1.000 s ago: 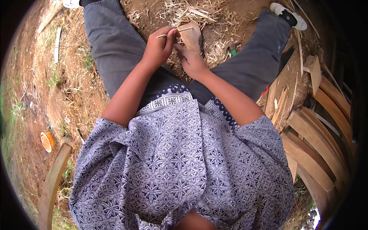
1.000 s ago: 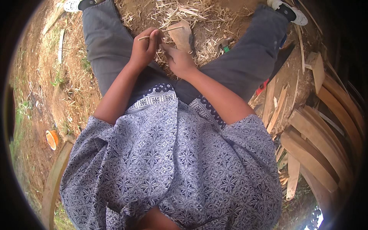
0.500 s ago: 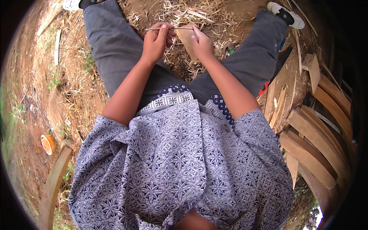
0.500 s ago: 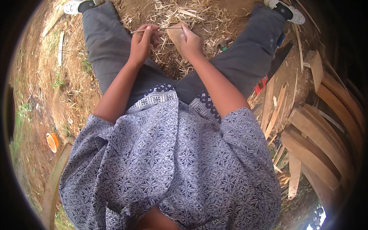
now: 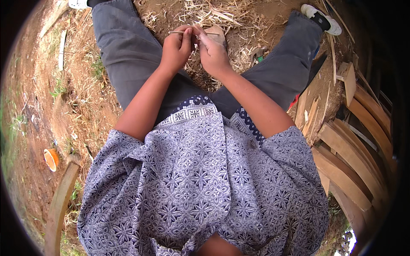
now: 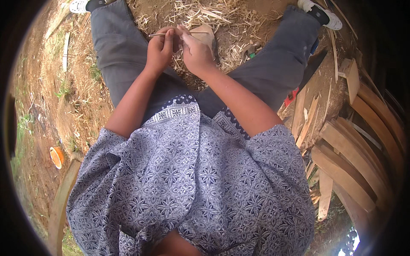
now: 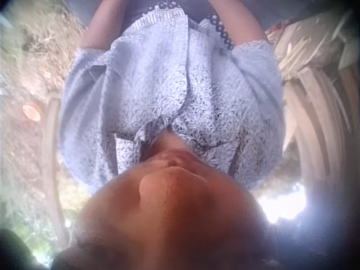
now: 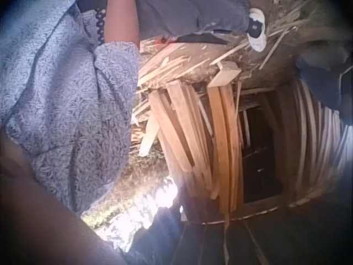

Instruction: The person sits on the ground and uses a small knife to shave and shape a thin wooden stick. They repeatedly scrape the stick's surface, rotate it, and inspect the edges. Later, they use a piece of sandpaper to smooth the stick's surface.

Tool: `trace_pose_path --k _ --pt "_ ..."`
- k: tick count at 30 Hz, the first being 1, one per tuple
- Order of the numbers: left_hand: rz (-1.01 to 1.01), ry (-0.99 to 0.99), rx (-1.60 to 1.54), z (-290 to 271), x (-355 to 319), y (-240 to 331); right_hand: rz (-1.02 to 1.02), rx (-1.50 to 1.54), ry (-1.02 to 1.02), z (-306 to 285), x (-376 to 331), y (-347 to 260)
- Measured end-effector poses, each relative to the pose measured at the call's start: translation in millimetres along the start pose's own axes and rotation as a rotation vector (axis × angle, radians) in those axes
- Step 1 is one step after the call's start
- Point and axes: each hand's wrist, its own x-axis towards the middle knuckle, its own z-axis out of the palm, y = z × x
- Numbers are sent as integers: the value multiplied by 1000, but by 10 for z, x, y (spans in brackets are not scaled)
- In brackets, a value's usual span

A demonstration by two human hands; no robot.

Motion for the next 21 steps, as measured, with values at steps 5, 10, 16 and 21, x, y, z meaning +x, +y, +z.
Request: trace_pose_path --k 5,10,16,21 --pt "87 12 79 50 -19 -20 247 -151 -22 -198 -78 479" --pt "31 57 147 -3 -29 53 336 -173 -111 -211 -77 319" --pt "54 131 195 -23 -23 -1 203 -38 -110 -184 -46 -66" --pt "194 166 378 -3 -10 -44 151 -144 -20 -166 -56 243"
